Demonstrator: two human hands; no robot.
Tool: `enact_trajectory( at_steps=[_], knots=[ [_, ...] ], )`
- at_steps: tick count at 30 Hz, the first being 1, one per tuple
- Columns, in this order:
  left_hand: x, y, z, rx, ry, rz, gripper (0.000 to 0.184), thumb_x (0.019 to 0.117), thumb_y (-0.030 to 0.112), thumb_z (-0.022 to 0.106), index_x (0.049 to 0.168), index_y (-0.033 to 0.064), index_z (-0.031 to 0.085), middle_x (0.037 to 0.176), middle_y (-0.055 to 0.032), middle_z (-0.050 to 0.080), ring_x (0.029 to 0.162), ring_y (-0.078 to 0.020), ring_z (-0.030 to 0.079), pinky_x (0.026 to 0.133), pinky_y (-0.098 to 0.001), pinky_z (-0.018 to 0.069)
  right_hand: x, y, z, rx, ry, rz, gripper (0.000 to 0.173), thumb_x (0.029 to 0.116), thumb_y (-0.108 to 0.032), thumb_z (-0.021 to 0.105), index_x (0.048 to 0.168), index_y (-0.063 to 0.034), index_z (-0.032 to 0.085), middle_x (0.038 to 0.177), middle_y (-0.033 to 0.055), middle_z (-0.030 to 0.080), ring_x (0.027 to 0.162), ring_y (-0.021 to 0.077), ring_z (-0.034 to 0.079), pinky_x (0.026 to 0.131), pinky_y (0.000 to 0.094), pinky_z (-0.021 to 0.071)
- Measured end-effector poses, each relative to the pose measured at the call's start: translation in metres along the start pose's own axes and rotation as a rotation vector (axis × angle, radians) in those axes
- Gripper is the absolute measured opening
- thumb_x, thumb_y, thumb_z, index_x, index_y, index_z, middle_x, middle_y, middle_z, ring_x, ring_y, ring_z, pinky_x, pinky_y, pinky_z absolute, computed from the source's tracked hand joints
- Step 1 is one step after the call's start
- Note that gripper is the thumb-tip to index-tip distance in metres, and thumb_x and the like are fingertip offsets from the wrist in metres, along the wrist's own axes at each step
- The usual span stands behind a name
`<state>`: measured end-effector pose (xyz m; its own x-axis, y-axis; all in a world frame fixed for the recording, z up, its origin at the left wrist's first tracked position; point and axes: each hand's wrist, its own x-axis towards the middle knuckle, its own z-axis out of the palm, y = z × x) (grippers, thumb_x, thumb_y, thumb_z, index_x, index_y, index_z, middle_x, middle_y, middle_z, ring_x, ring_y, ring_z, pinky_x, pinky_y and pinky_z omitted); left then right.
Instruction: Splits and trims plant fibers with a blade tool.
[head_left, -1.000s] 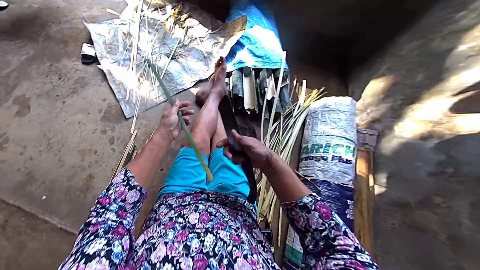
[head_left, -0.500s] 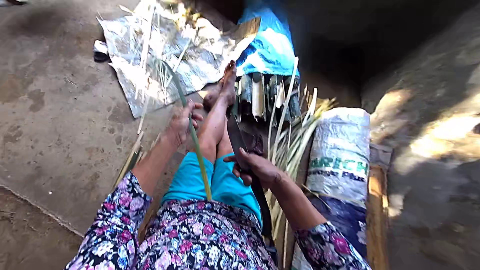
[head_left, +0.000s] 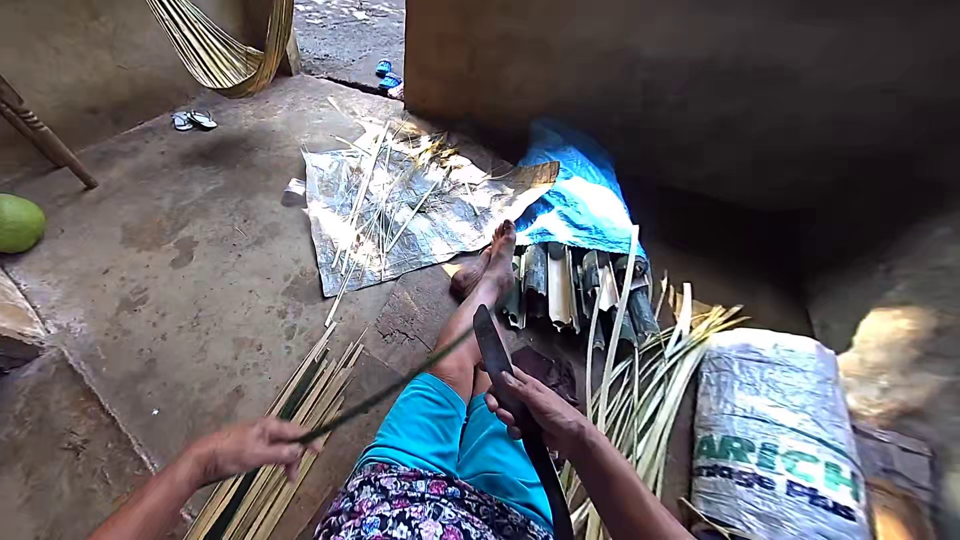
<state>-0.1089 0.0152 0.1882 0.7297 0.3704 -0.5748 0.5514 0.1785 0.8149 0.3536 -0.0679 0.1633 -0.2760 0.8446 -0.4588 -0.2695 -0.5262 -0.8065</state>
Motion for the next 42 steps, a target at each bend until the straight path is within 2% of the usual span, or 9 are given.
enact_trajectory(
  at_steps=[3, 9, 14, 20, 24, 28, 31, 38, 42],
  knots=[
    [-0.038, -0.076, -0.003, 0.081, -0.084, -0.313, 0.037, 0.1031, 0.025, 0.049, 0.122, -0.0002, 0.068, 0.104, -0.009, 0.073, 0.097, -0.015, 0.068, 0.097, -0.0375, 0.0497, 0.001, 0.001, -0.009, 0.064, -0.128, -0.033, 0.081, 0.0725, -0.063, 0.084, 0.132, -0.0182, 0.053, 0.08, -0.0023, 0.067, 0.054, 0.0069, 0.061, 0.047, 0.0214, 0.0525],
    [-0.104, -0.139, -0.035, 0.084, -0.144, -0.732, 0.026, 0.0976, -0.003, 0.056, 0.12, -0.0052, 0.069, 0.119, -0.0176, 0.07, 0.11, -0.024, 0.065, 0.1, -0.0407, 0.0479, -0.008, -0.008, 0.022, -0.237, -0.087, 0.086, 0.046, 0.1048, -0.048, 0.033, 0.115, -0.0117, 0.06, 0.072, -0.003, 0.065, 0.051, 0.006, 0.058, 0.048, 0.0212, 0.051],
    [-0.069, -0.026, -0.033, 0.332, 0.048, -0.273, 0.053, 0.0907, 0.017, 0.07, 0.141, 0.0054, 0.058, 0.145, -0.0188, 0.055, 0.136, -0.0354, 0.051, 0.114, -0.0541, 0.0384, 0.012, 0.012, 0.075, -0.252, -0.139, 0.221, 0.059, 0.1119, -0.045, 0.023, 0.107, -0.0051, 0.066, 0.067, -0.0022, 0.067, 0.05, 0.0049, 0.059, 0.048, 0.0211, 0.0506],
    [0.059, 0.102, 0.045, 0.603, 0.573, 0.627, 0.041, 0.1073, 0.027, 0.042, 0.118, 0.0041, 0.074, 0.121, -0.0121, 0.072, 0.119, -0.0245, 0.065, 0.107, -0.0492, 0.0455, 0.037, 0.03, 0.118, -0.51, -0.215, 0.325, 0.053, 0.1108, -0.045, 0.036, 0.106, -0.0047, 0.07, 0.072, -0.0004, 0.069, 0.055, 0.0063, 0.062, 0.052, 0.0241, 0.0522],
    [0.138, 0.132, 0.086, 0.43, 0.256, 0.339, 0.05, 0.1105, 0.03, 0.03, 0.14, 0.0014, 0.058, 0.13, -0.0197, 0.065, 0.123, -0.0293, 0.062, 0.107, -0.0496, 0.0449, 0.039, 0.041, 0.125, -0.522, -0.291, 0.236, 0.044, 0.1109, -0.041, 0.04, 0.116, -0.0044, 0.064, 0.079, -0.0008, 0.069, 0.053, 0.0035, 0.058, 0.05, 0.0215, 0.0497],
    [0.159, 0.134, 0.115, -0.029, 0.235, 0.171, 0.024, 0.106, 0.018, 0.053, 0.112, -0.0008, 0.068, 0.081, -0.0025, 0.068, 0.068, -0.0057, 0.065, 0.07, -0.0232, 0.0553, 0.033, 0.037, 0.128, -0.599, -0.32, 0.218, 0.034, 0.1078, -0.035, 0.051, 0.114, -0.0044, 0.066, 0.069, -0.0033, 0.063, 0.053, 0.0026, 0.054, 0.052, 0.0205, 0.0465],
    [0.141, 0.124, 0.121, -0.272, 0.243, 0.218, 0.019, 0.1048, 0.01, 0.053, 0.109, -0.0009, 0.068, 0.072, 0.003, 0.065, 0.06, -0.0033, 0.062, 0.062, -0.0194, 0.0547, 0.02, 0.033, 0.118, -0.573, -0.327, 0.275, 0.026, 0.1029, -0.03, 0.061, 0.115, -0.0078, 0.065, 0.076, -0.0054, 0.059, 0.064, 0.0017, 0.053, 0.062, 0.0216, 0.0467],
    [0.103, 0.091, 0.123, -0.554, 0.132, 0.354, 0.028, 0.1057, 0.008, 0.043, 0.117, -0.0015, 0.067, 0.069, 0.0046, 0.068, 0.05, 0.0018, 0.054, 0.047, -0.0131, 0.0428, -0.017, 0.011, 0.048, -0.008, 0.259, 0.268, 0.049, 0.1133, -0.038, 0.021, 0.109, -0.01, 0.062, 0.084, -0.0014, 0.067, 0.062, 0.0089, 0.061, 0.05, 0.0251, 0.0504],
    [0.111, 0.09, 0.135, -0.642, 0.119, 0.368, 0.022, 0.1021, 0.005, 0.047, 0.113, 0.0, 0.065, 0.068, 0.0036, 0.069, 0.049, 0.0, 0.058, 0.044, -0.0135, 0.0452, -0.048, -0.009, 0.051, 0.037, 0.087, 0.112, 0.055, 0.1088, -0.052, 0.01, 0.123, -0.0156, 0.048, 0.087, 0.0, 0.071, 0.055, 0.0071, 0.062, 0.046, 0.022, 0.0511]
  ],
)
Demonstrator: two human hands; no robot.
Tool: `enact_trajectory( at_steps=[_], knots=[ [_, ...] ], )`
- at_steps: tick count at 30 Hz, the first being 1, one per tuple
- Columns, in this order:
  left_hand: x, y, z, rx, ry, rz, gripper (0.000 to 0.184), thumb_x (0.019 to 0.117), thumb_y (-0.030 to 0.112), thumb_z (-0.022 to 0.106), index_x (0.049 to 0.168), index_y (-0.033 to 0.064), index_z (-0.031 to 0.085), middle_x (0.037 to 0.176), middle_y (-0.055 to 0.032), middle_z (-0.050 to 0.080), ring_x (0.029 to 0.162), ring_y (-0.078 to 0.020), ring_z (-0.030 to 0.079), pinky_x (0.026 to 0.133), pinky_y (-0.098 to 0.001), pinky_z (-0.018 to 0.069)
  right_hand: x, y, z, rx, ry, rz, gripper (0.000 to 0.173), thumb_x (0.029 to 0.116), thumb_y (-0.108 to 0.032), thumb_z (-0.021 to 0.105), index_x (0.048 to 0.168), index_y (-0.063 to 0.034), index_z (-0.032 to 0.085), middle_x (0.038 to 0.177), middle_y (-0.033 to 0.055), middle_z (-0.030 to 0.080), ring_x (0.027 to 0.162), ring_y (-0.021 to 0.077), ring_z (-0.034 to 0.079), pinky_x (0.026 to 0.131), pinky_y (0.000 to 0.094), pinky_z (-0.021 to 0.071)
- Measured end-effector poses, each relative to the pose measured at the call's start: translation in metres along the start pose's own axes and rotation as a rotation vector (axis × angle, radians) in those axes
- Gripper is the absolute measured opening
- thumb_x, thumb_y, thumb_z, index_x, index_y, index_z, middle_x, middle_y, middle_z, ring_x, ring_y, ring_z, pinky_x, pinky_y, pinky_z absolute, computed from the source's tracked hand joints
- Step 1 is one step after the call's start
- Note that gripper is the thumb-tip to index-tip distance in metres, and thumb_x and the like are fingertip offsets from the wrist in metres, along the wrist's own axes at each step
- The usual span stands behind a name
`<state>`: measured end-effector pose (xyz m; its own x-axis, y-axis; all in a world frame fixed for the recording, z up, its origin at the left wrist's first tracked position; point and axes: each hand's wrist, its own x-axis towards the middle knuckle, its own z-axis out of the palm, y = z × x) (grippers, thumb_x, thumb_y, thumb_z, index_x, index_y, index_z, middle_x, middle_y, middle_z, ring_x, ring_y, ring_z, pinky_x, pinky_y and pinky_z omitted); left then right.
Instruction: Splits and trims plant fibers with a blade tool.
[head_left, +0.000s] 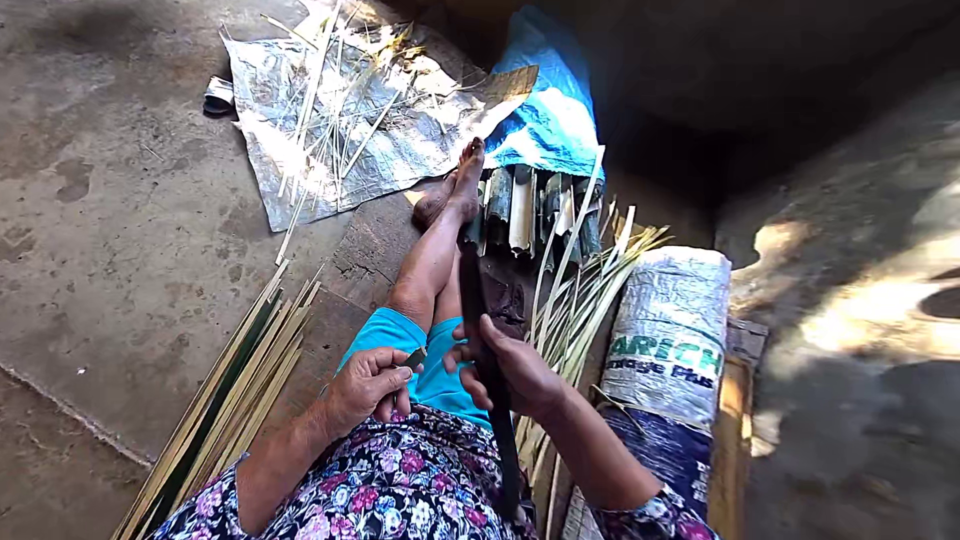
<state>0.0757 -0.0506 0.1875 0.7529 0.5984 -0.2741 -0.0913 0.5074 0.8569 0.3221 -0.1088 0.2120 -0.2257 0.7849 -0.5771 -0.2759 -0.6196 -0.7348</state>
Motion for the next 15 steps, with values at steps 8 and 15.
enact_trajectory(
  at_steps=[8, 15],
  knots=[
    [-0.001, -0.004, 0.01, 0.049, -0.074, 0.089, 0.019, 0.102, 0.005, 0.05, 0.105, 0.0039, 0.069, 0.072, 0.0074, 0.071, 0.054, 0.002, 0.061, 0.049, -0.0133, 0.0495, -0.012, 0.004, 0.024, 0.228, -0.43, -0.06, 0.084, 0.0883, -0.082, 0.043, 0.149, -0.0239, 0.049, 0.063, -0.0108, 0.056, 0.041, -0.0043, 0.043, 0.038, 0.012, 0.0361],
    [0.002, -0.003, 0.019, -0.029, -0.095, 0.099, 0.02, 0.1016, 0.004, 0.053, 0.107, 0.0031, 0.072, 0.073, 0.0062, 0.071, 0.055, 0.002, 0.061, 0.05, -0.0125, 0.0489, -0.014, 0.007, 0.016, 0.295, -0.478, -0.062, 0.093, 0.0837, -0.086, 0.044, 0.151, -0.0229, 0.048, 0.061, -0.0118, 0.056, 0.041, -0.0048, 0.045, 0.039, 0.0121, 0.0384]
  ],
)
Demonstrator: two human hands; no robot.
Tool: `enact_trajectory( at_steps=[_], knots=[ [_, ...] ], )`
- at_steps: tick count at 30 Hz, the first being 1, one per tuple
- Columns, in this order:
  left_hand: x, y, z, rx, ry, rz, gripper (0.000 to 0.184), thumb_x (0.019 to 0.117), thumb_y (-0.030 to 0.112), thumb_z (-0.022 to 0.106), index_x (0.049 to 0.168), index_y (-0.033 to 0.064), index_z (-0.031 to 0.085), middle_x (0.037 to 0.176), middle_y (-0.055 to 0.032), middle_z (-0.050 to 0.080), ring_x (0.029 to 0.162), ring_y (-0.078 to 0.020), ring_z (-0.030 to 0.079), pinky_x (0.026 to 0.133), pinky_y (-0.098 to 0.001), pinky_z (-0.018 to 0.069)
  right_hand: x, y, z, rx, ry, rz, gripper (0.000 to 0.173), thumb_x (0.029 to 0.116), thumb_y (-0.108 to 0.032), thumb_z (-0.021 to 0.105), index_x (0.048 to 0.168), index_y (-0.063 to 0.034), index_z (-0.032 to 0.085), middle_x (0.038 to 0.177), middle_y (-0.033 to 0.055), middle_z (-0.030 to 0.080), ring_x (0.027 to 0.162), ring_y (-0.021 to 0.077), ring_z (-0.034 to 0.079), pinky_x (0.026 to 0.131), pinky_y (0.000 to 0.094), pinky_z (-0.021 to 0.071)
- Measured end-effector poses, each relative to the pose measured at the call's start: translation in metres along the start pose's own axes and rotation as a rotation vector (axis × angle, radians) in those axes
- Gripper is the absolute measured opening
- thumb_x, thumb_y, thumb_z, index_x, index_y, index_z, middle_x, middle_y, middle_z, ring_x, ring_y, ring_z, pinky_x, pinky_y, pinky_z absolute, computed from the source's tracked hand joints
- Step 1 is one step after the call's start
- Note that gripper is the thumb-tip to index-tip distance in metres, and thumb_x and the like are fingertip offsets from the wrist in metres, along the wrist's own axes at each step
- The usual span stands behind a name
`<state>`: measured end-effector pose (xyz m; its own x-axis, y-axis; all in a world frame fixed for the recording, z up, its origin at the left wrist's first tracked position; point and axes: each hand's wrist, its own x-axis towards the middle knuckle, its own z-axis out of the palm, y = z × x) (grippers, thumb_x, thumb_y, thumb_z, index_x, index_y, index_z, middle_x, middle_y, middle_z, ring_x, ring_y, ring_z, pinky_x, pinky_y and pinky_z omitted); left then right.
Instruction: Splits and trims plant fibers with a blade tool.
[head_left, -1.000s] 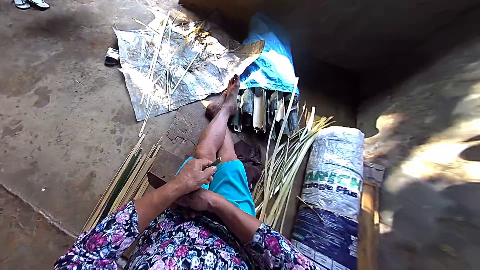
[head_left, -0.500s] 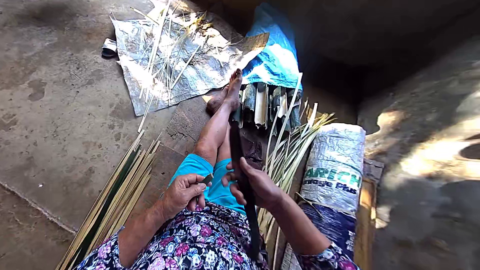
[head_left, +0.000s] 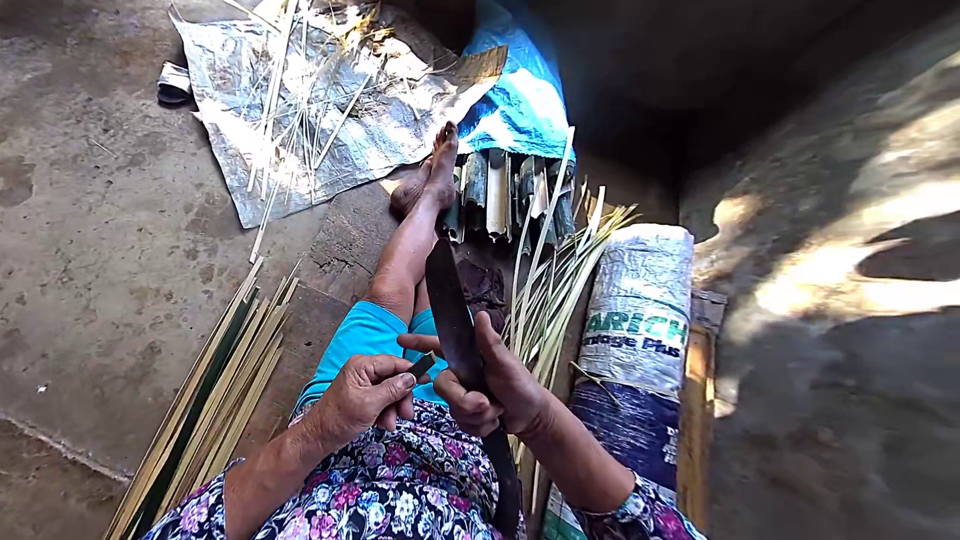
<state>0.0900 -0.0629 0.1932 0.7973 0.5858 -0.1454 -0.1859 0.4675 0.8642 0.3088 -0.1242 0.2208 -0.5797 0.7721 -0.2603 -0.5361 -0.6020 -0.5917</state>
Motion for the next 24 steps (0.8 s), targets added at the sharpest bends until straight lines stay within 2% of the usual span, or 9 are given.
enact_trajectory(
  at_steps=[3, 8, 14, 24],
  knots=[
    [0.001, 0.003, 0.004, 0.017, 0.026, -0.032, 0.02, 0.1011, 0.003, 0.052, 0.105, 0.0028, 0.072, 0.071, 0.0064, 0.07, 0.054, 0.0024, 0.059, 0.049, -0.012, 0.0476, -0.001, 0.003, -0.002, -0.015, -0.035, 0.037, 0.089, 0.0839, -0.087, 0.042, 0.149, -0.0269, 0.05, 0.061, -0.0131, 0.056, 0.041, -0.0058, 0.044, 0.039, 0.0115, 0.0381],
    [0.0, 0.005, 0.008, 0.039, 0.05, -0.056, 0.02, 0.1013, 0.003, 0.052, 0.106, 0.0018, 0.072, 0.07, 0.0066, 0.069, 0.053, 0.0028, 0.058, 0.048, -0.0114, 0.0465, 0.0, 0.005, -0.009, 0.039, -0.069, 0.048, 0.086, 0.0858, -0.085, 0.043, 0.149, -0.0275, 0.052, 0.061, -0.0118, 0.057, 0.041, -0.0048, 0.046, 0.039, 0.012, 0.0393],
    [0.001, 0.007, 0.011, 0.068, 0.069, -0.073, 0.02, 0.1015, 0.003, 0.051, 0.106, 0.0012, 0.071, 0.069, 0.0072, 0.068, 0.052, 0.0029, 0.057, 0.048, -0.0114, 0.046, -0.001, 0.005, -0.011, 0.018, -0.045, 0.054, 0.085, 0.0883, -0.084, 0.04, 0.152, -0.0276, 0.047, 0.061, -0.0121, 0.056, 0.04, -0.0047, 0.044, 0.038, 0.012, 0.0381],
    [0.002, 0.006, 0.013, 0.082, 0.068, -0.076, 0.02, 0.1015, 0.003, 0.052, 0.106, 0.0015, 0.071, 0.07, 0.007, 0.068, 0.054, 0.0026, 0.057, 0.049, -0.0118, 0.0464, -0.003, 0.005, -0.013, 0.0, -0.031, 0.061, 0.087, 0.0861, -0.085, 0.042, 0.151, -0.0274, 0.048, 0.06, -0.0132, 0.056, 0.04, -0.0054, 0.045, 0.039, 0.0114, 0.0388]
  ],
)
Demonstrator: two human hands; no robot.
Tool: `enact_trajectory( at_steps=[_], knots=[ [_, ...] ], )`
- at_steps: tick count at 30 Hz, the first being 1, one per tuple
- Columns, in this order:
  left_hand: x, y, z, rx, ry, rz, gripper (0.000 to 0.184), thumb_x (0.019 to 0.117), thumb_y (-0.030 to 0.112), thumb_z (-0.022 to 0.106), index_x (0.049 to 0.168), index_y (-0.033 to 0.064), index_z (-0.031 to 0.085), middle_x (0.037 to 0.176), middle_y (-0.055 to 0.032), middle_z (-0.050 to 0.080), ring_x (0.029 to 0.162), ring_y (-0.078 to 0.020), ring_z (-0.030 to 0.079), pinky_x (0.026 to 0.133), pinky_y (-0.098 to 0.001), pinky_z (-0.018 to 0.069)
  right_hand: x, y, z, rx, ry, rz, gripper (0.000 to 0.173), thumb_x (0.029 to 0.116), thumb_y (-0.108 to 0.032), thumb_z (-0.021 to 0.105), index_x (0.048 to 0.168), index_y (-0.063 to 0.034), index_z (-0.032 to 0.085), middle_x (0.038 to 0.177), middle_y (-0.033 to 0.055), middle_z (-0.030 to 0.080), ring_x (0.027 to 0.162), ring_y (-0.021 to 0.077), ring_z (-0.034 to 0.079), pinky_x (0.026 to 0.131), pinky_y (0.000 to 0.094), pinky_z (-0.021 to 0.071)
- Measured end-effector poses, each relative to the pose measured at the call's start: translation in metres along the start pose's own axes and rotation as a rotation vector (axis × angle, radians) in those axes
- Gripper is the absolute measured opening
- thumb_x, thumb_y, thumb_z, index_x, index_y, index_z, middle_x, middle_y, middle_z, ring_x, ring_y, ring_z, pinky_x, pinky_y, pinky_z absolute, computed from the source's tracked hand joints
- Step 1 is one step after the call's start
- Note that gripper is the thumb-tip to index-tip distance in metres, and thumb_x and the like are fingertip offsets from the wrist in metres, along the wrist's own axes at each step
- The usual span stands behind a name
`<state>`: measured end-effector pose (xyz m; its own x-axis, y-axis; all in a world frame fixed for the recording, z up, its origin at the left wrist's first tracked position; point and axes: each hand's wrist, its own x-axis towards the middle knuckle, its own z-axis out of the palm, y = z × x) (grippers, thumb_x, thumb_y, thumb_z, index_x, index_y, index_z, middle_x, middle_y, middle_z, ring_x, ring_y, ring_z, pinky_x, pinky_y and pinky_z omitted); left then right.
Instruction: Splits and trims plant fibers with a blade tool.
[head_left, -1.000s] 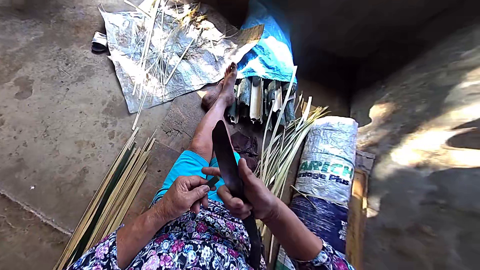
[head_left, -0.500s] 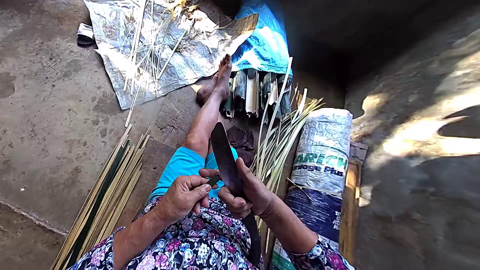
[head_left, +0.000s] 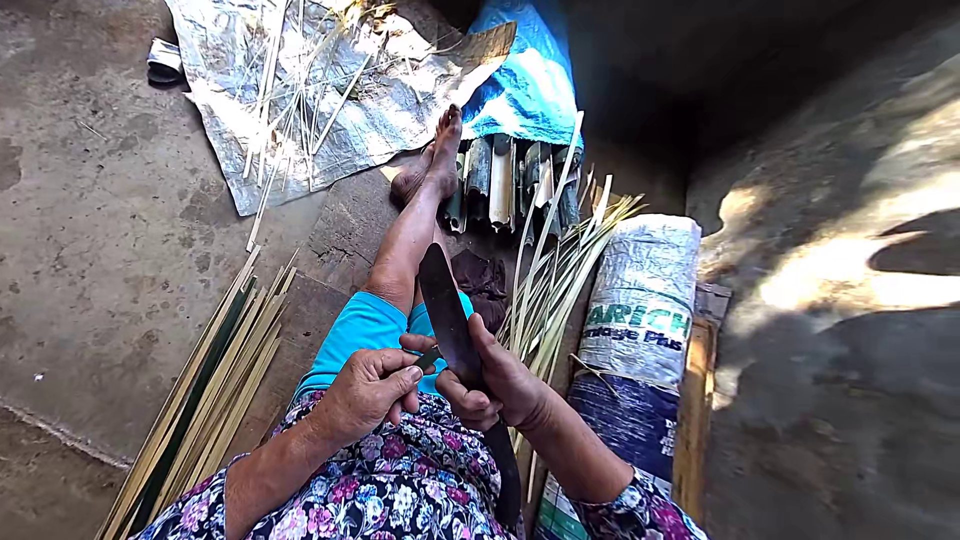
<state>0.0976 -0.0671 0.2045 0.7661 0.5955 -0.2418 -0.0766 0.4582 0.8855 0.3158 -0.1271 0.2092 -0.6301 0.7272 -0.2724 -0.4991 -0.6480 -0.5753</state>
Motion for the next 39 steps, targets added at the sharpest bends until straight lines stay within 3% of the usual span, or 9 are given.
enact_trajectory(
  at_steps=[9, 12, 14, 16, 24, 35, 39],
  knots=[
    [-0.003, -0.004, 0.002, -0.012, 0.008, 0.015, 0.021, 0.1013, 0.003, 0.052, 0.106, 0.0012, 0.072, 0.071, 0.0061, 0.069, 0.054, 0.0016, 0.058, 0.049, -0.0128, 0.048, -0.001, 0.003, 0.005, -0.036, 0.043, -0.025, 0.082, 0.087, -0.083, 0.044, 0.145, -0.0262, 0.055, 0.06, -0.0133, 0.056, 0.041, -0.0065, 0.044, 0.04, 0.0105, 0.0379],
    [-0.002, -0.005, 0.004, 0.004, 0.01, 0.011, 0.02, 0.1007, 0.002, 0.051, 0.1, 0.0027, 0.071, 0.07, 0.0068, 0.069, 0.053, 0.0026, 0.058, 0.048, -0.0117, 0.0467, -0.003, 0.003, 0.007, -0.038, 0.073, 0.009, 0.076, 0.0851, -0.085, 0.044, 0.129, -0.0254, 0.06, 0.057, -0.0145, 0.048, 0.039, -0.0073, 0.039, 0.038, 0.0103, 0.0343],
    [-0.001, -0.007, 0.005, -0.038, 0.003, -0.002, 0.024, 0.1005, 0.001, 0.05, 0.115, -0.0014, 0.07, 0.072, 0.0059, 0.069, 0.053, 0.002, 0.057, 0.048, -0.0119, 0.0461, -0.003, 0.003, 0.009, -0.049, 0.114, 0.025, 0.072, 0.0821, -0.087, 0.046, 0.113, -0.0241, 0.06, 0.055, -0.0152, 0.042, 0.038, -0.0076, 0.035, 0.037, 0.0099, 0.0323],
    [0.0, -0.009, 0.007, -0.063, 0.004, -0.019, 0.026, 0.1005, 0.0, 0.05, 0.119, -0.0023, 0.068, 0.071, 0.0058, 0.069, 0.053, 0.002, 0.057, 0.048, -0.0116, 0.0452, -0.004, 0.007, 0.013, -0.031, 0.175, 0.011, 0.071, 0.0798, -0.088, 0.048, 0.104, -0.0222, 0.06, 0.052, -0.0151, 0.039, 0.037, -0.0071, 0.034, 0.037, 0.0102, 0.0317],
    [0.002, -0.015, 0.006, -0.062, -0.094, 0.002, 0.021, 0.1008, 0.002, 0.051, 0.106, 0.0034, 0.071, 0.069, 0.0094, 0.068, 0.053, 0.005, 0.055, 0.048, -0.0098, 0.0435, -0.006, 0.018, 0.006, 0.102, 0.044, -0.082, 0.066, 0.0833, -0.082, 0.052, 0.106, -0.0209, 0.062, 0.053, -0.0142, 0.042, 0.038, -0.0064, 0.039, 0.038, 0.0108, 0.0351],
    [0.002, -0.027, 0.008, -0.002, -0.155, 0.109, 0.02, 0.1014, 0.003, 0.052, 0.108, 0.0017, 0.071, 0.072, 0.0093, 0.068, 0.055, 0.0059, 0.056, 0.05, -0.0097, 0.0438, -0.009, 0.025, 0.009, 0.121, 0.042, -0.135, 0.066, 0.0794, -0.084, 0.055, 0.096, -0.0206, 0.061, 0.052, -0.0142, 0.042, 0.038, -0.006, 0.041, 0.038, 0.0114, 0.0368],
    [0.0, -0.03, 0.009, 0.134, -0.154, 0.196, 0.02, 0.1014, 0.003, 0.052, 0.107, -0.0029, 0.07, 0.074, 0.0079, 0.067, 0.058, 0.0069, 0.055, 0.053, -0.0093, 0.045, -0.01, 0.027, 0.011, 0.087, 0.06, -0.126, 0.066, 0.0791, -0.085, 0.053, 0.092, -0.0207, 0.059, 0.052, -0.0146, 0.041, 0.038, -0.0061, 0.041, 0.038, 0.0115, 0.036]
  ],
)
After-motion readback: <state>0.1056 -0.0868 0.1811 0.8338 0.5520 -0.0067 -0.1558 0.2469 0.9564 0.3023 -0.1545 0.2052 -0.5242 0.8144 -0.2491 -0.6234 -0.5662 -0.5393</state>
